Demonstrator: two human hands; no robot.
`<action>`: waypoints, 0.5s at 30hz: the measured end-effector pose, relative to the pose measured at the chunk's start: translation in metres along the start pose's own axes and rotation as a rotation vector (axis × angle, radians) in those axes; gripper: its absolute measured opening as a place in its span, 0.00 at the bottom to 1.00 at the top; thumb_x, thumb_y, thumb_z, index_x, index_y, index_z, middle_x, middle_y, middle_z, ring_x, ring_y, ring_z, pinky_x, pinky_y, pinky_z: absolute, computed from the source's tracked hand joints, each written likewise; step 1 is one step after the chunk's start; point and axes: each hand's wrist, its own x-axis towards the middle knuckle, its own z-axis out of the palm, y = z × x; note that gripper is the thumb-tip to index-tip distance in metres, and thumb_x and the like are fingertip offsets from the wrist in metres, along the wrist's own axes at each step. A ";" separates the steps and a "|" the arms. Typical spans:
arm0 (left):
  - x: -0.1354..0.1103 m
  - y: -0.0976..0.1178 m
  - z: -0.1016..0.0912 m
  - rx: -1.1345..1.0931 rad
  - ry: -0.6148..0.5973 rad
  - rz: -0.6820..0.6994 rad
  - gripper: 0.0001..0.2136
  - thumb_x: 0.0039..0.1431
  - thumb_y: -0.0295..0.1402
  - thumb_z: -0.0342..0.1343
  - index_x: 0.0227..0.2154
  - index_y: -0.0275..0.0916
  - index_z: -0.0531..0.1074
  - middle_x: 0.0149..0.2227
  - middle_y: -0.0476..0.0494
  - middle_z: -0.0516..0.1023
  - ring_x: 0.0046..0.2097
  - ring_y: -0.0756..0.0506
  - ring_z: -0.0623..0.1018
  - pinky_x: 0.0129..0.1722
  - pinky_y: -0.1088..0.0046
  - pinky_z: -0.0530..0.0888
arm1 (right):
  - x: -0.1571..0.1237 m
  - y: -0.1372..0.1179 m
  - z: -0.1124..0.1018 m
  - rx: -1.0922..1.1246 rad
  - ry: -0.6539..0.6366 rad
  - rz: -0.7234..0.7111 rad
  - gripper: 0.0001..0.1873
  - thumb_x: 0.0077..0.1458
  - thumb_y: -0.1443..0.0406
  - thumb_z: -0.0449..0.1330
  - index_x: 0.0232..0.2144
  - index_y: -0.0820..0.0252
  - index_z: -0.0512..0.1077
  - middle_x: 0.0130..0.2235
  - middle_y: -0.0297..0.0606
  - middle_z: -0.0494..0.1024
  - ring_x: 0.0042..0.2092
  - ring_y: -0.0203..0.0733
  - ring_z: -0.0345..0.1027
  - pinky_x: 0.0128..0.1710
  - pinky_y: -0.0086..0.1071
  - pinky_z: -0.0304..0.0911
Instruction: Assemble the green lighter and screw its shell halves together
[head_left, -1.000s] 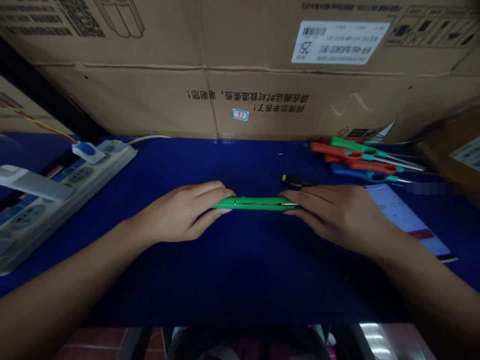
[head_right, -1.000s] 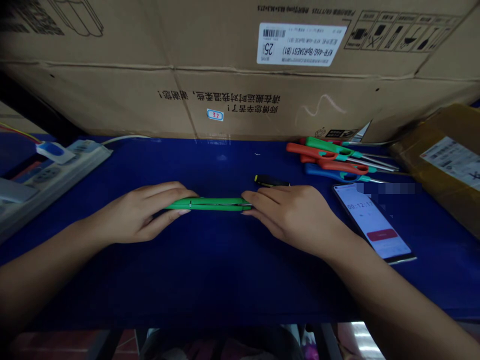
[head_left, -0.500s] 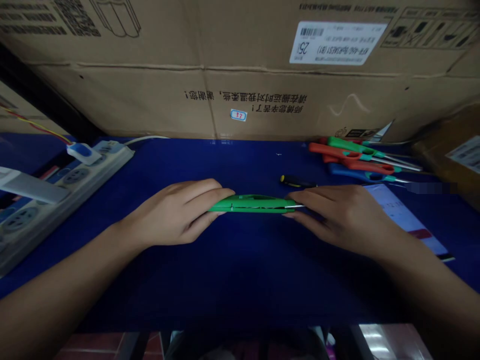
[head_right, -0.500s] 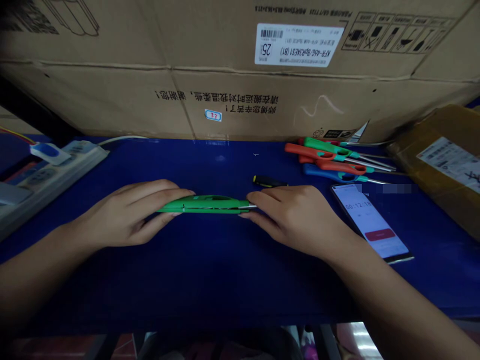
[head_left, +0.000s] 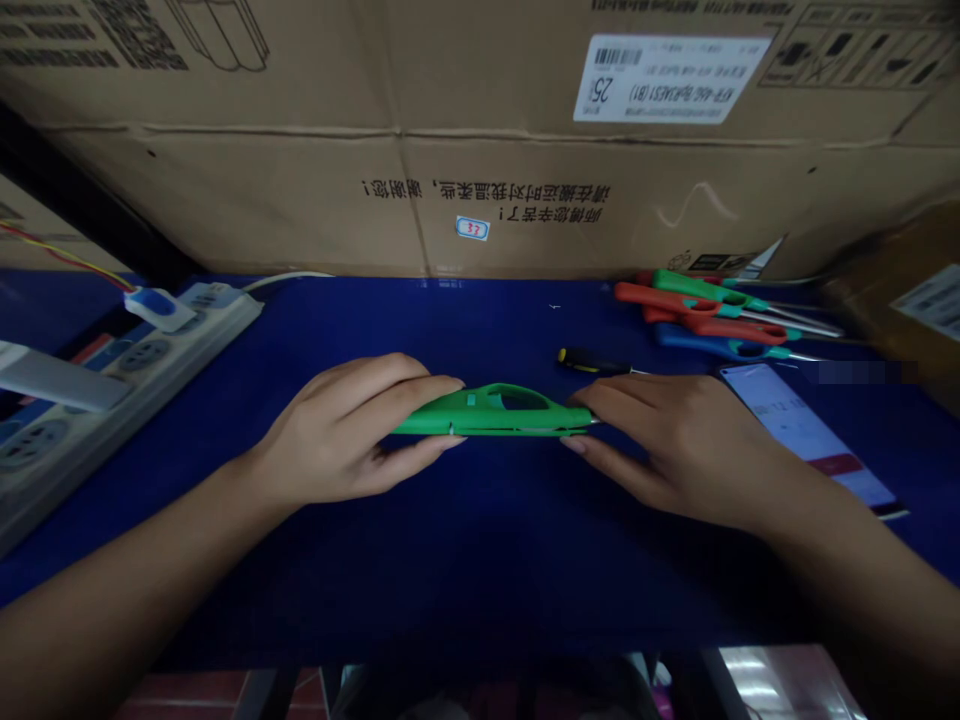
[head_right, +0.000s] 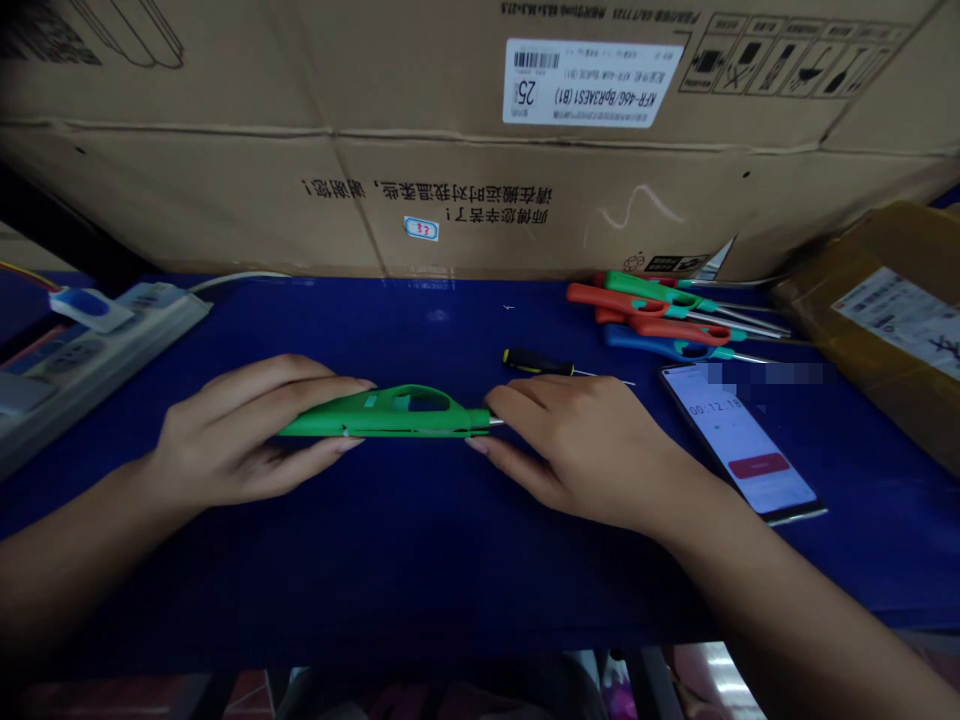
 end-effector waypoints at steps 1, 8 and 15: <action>0.000 0.000 0.000 0.012 0.012 0.001 0.18 0.62 0.33 0.62 0.54 0.38 0.70 0.42 0.38 0.78 0.39 0.43 0.82 0.38 0.65 0.82 | 0.000 0.000 0.000 -0.008 -0.006 0.001 0.14 0.68 0.58 0.53 0.42 0.61 0.73 0.38 0.43 0.82 0.34 0.44 0.77 0.32 0.35 0.64; 0.001 0.006 0.002 -0.017 0.032 -0.063 0.17 0.62 0.31 0.62 0.54 0.42 0.69 0.42 0.42 0.78 0.38 0.45 0.81 0.36 0.67 0.81 | 0.004 -0.001 -0.003 -0.109 0.036 -0.047 0.18 0.69 0.56 0.52 0.37 0.62 0.74 0.33 0.43 0.79 0.36 0.47 0.74 0.35 0.37 0.64; 0.003 0.012 0.004 -0.094 0.064 -0.164 0.13 0.63 0.31 0.60 0.51 0.44 0.72 0.41 0.43 0.79 0.39 0.46 0.80 0.38 0.69 0.81 | 0.002 -0.001 -0.004 -0.098 0.084 -0.056 0.16 0.67 0.63 0.53 0.48 0.66 0.75 0.42 0.46 0.83 0.40 0.48 0.73 0.41 0.40 0.68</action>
